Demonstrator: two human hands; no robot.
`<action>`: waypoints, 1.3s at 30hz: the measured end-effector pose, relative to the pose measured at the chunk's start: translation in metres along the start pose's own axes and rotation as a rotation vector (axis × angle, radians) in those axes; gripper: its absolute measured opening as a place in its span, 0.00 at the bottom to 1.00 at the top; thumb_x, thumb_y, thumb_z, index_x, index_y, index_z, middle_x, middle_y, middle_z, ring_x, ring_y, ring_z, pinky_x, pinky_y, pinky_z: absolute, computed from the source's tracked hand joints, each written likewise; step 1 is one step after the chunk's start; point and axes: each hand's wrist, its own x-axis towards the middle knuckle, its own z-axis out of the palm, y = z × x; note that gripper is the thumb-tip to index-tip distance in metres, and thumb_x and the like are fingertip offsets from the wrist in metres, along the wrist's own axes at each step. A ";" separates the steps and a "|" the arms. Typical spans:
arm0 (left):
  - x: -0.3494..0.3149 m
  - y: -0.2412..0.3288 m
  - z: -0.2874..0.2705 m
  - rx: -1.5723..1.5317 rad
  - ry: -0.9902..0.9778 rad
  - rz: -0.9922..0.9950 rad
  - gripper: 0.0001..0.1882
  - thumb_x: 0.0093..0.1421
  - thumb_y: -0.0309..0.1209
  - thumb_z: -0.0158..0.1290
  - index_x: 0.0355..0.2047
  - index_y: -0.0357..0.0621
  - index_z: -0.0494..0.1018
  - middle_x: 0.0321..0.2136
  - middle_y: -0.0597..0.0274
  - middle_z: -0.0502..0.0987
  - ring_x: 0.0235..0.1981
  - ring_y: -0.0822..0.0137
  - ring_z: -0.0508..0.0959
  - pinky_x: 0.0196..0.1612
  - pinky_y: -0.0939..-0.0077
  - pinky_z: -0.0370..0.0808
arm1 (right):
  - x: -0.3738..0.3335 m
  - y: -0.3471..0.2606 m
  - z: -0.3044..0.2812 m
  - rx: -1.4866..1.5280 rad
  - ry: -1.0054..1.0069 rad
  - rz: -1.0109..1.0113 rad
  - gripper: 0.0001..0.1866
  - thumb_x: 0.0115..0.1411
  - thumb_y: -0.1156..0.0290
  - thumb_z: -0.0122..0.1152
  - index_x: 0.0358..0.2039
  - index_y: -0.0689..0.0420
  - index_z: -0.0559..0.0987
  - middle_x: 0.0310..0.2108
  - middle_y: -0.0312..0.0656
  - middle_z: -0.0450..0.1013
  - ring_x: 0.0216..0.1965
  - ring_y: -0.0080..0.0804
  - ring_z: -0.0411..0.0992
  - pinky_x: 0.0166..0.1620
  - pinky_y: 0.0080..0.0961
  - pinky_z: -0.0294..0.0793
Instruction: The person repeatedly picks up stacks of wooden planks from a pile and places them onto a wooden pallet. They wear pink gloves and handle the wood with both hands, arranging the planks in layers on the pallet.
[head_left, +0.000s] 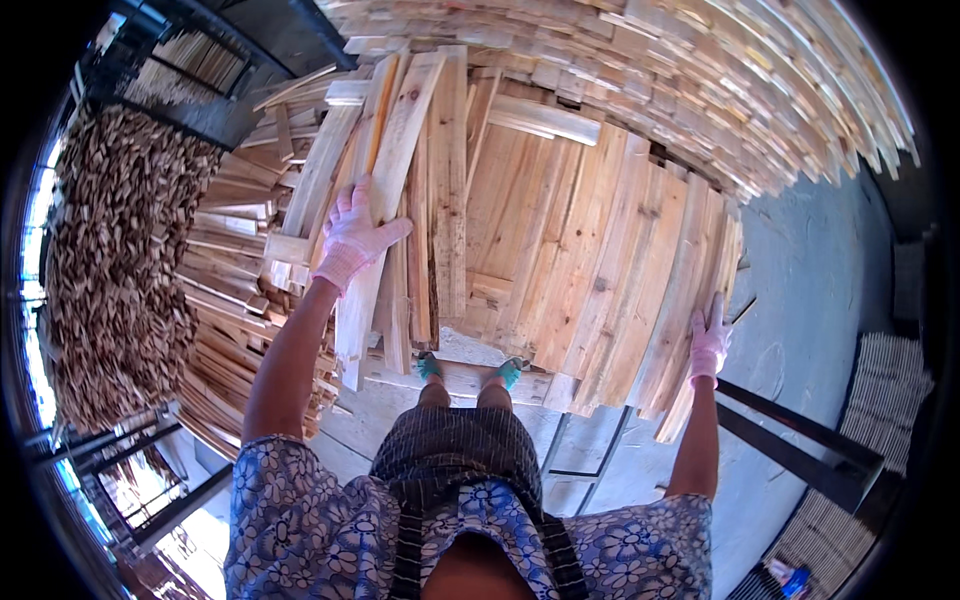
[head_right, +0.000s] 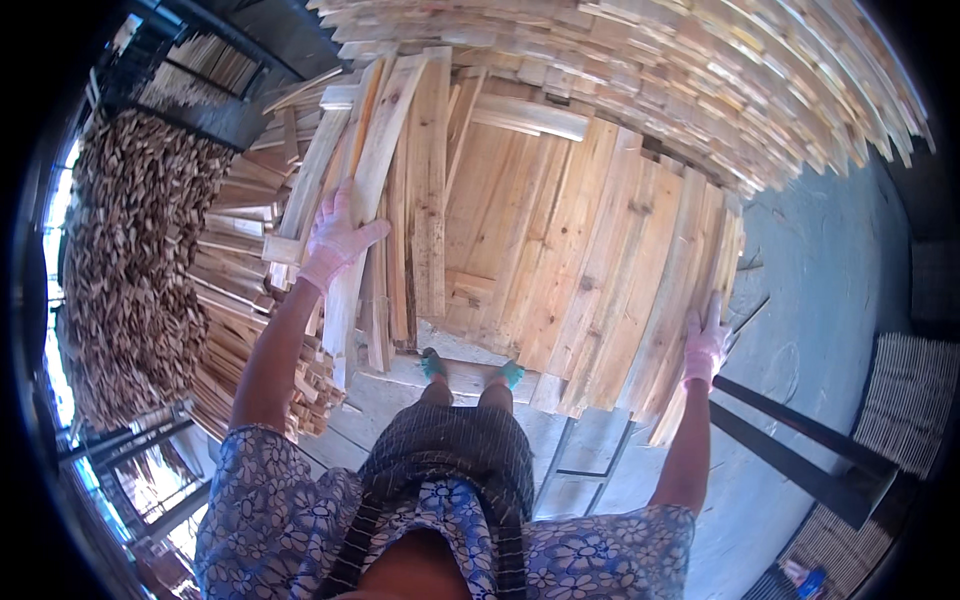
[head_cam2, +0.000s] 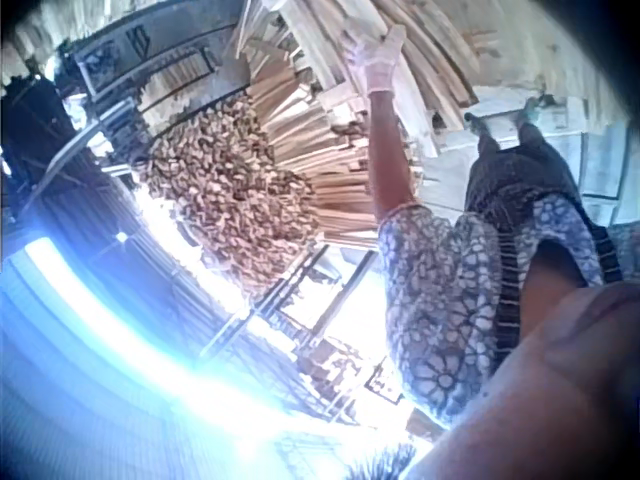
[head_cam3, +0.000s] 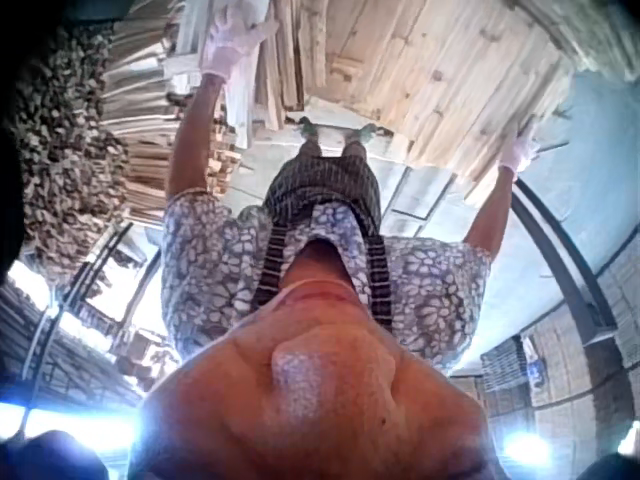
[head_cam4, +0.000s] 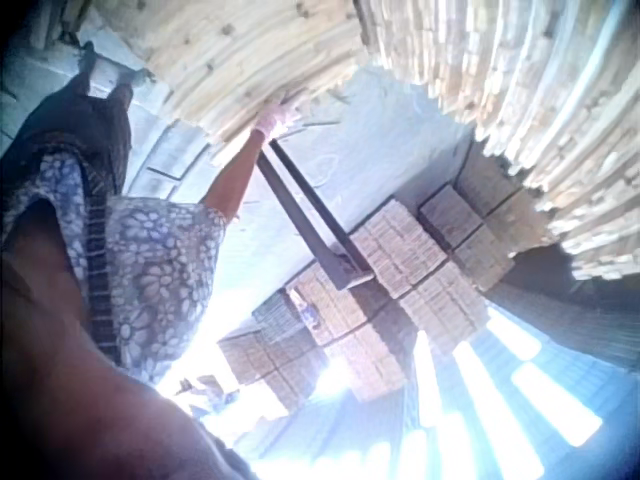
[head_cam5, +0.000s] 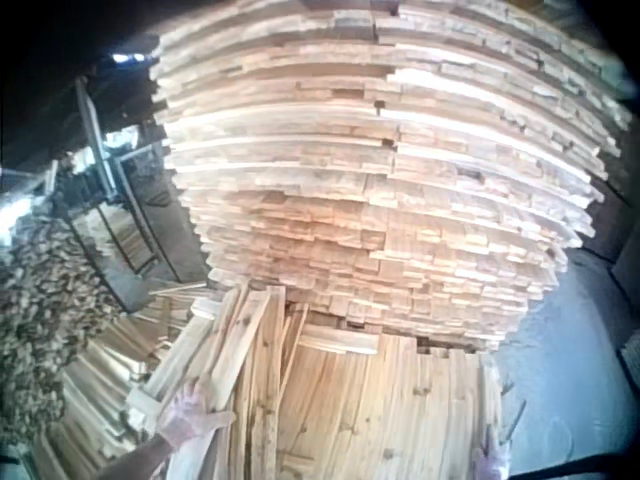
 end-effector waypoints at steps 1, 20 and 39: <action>-0.002 -0.001 0.000 -0.024 0.009 0.003 0.61 0.52 0.61 0.63 0.76 0.59 0.40 0.71 0.40 0.50 0.72 0.40 0.52 0.71 0.43 0.50 | -0.003 -0.008 0.003 -0.087 0.006 0.022 0.35 0.67 0.47 0.56 0.73 0.30 0.58 0.58 0.61 0.66 0.59 0.61 0.66 0.62 0.48 0.66; 0.001 -0.046 -0.039 -0.525 -0.120 -0.171 0.54 0.56 0.46 0.63 0.75 0.64 0.41 0.69 0.41 0.57 0.60 0.46 0.73 0.62 0.58 0.72 | -0.201 -0.462 0.006 0.585 -0.400 -0.371 0.38 0.63 0.48 0.57 0.71 0.47 0.62 0.55 0.63 0.71 0.61 0.55 0.69 0.59 0.45 0.70; 0.082 -0.171 0.060 -0.152 0.313 0.272 0.54 0.57 0.48 0.62 0.75 0.54 0.43 0.68 0.35 0.57 0.65 0.38 0.65 0.68 0.54 0.64 | -0.173 -0.303 0.044 0.540 -0.409 -0.251 0.53 0.49 0.70 0.70 0.74 0.54 0.53 0.69 0.55 0.60 0.67 0.44 0.63 0.67 0.32 0.63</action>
